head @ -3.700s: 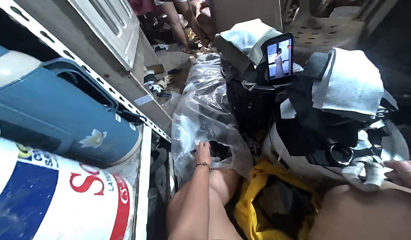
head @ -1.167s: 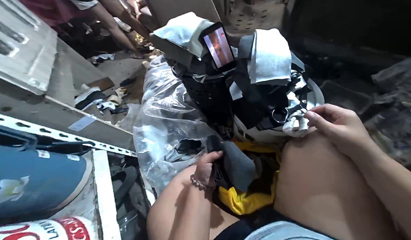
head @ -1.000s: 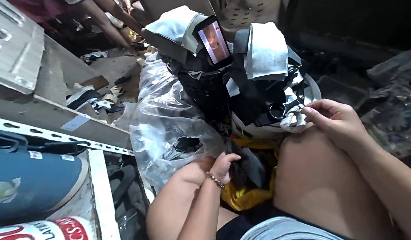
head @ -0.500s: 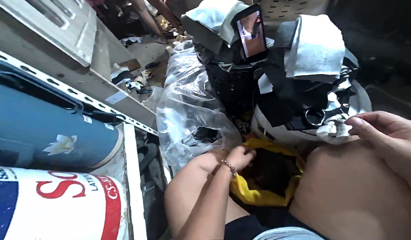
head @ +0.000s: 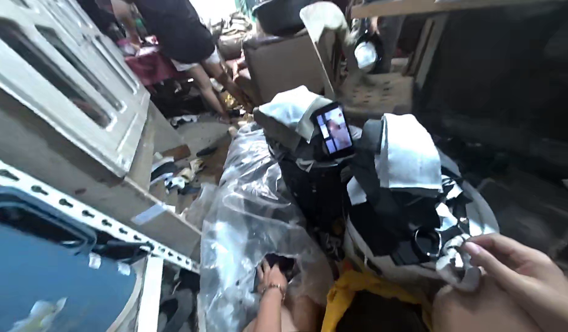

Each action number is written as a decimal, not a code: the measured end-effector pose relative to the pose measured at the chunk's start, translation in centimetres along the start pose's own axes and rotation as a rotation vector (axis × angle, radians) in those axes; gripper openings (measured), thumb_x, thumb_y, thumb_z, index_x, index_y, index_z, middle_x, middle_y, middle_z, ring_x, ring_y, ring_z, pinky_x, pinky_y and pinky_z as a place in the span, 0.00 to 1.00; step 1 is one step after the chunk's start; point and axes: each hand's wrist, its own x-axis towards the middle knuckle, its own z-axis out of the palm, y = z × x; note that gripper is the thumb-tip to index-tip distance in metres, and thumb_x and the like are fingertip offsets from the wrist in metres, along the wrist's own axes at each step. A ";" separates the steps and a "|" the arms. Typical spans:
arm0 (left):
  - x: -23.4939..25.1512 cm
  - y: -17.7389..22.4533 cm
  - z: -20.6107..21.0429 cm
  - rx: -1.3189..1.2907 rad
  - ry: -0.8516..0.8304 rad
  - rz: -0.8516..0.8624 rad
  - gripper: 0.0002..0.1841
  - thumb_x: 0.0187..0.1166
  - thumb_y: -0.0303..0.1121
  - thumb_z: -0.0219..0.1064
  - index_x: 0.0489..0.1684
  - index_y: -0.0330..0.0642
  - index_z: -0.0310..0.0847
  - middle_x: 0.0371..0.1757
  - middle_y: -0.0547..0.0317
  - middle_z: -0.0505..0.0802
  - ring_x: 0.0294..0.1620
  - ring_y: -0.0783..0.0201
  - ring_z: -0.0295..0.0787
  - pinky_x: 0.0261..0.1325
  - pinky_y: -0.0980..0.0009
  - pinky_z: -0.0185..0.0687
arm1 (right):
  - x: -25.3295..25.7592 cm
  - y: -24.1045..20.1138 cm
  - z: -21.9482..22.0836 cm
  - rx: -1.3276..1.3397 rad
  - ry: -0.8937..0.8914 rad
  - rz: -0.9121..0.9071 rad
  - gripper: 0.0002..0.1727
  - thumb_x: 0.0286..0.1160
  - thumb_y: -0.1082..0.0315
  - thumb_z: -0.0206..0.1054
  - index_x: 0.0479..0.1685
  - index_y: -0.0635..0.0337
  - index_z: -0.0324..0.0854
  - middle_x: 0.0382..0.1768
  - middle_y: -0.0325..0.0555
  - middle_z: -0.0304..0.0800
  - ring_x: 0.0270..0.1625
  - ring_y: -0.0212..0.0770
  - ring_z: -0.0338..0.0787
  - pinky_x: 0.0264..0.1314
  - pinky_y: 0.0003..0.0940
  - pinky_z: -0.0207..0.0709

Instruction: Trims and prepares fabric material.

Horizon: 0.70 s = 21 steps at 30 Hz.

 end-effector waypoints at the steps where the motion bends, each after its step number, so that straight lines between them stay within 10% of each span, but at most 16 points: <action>1: 0.6 -0.3 0.4 -0.002 -0.004 -0.004 0.27 0.82 0.39 0.66 0.80 0.40 0.75 0.93 0.39 0.57 0.93 0.36 0.50 0.88 0.43 0.57 | 0.0 -0.1 0.0 -0.003 0.000 0.012 0.14 0.79 0.63 0.66 0.44 0.68 0.87 0.34 0.39 0.91 0.36 0.23 0.87 0.42 0.23 0.83; 7: -1.9 -0.8 -1.2 -0.422 0.220 0.011 0.19 0.87 0.25 0.55 0.72 0.39 0.83 0.71 0.37 0.87 0.76 0.38 0.80 0.82 0.44 0.67 | -0.1 0.3 0.1 0.043 0.049 0.023 0.12 0.77 0.62 0.66 0.42 0.64 0.86 0.33 0.33 0.91 0.34 0.21 0.88 0.39 0.21 0.84; 12: -6.2 0.1 -4.1 -0.665 0.247 0.205 0.18 0.84 0.19 0.54 0.62 0.37 0.88 0.67 0.44 0.91 0.74 0.47 0.83 0.80 0.47 0.69 | -0.1 0.3 0.6 0.053 0.055 0.033 0.11 0.76 0.60 0.67 0.40 0.58 0.87 0.32 0.30 0.91 0.32 0.20 0.88 0.36 0.19 0.83; 21: -10.1 2.3 -5.1 -0.330 -0.045 0.340 0.22 0.85 0.22 0.51 0.76 0.41 0.78 0.74 0.43 0.85 0.76 0.47 0.81 0.80 0.50 0.71 | -0.3 0.2 0.2 0.051 0.050 0.036 0.12 0.76 0.60 0.66 0.41 0.60 0.87 0.32 0.31 0.92 0.34 0.21 0.89 0.39 0.20 0.85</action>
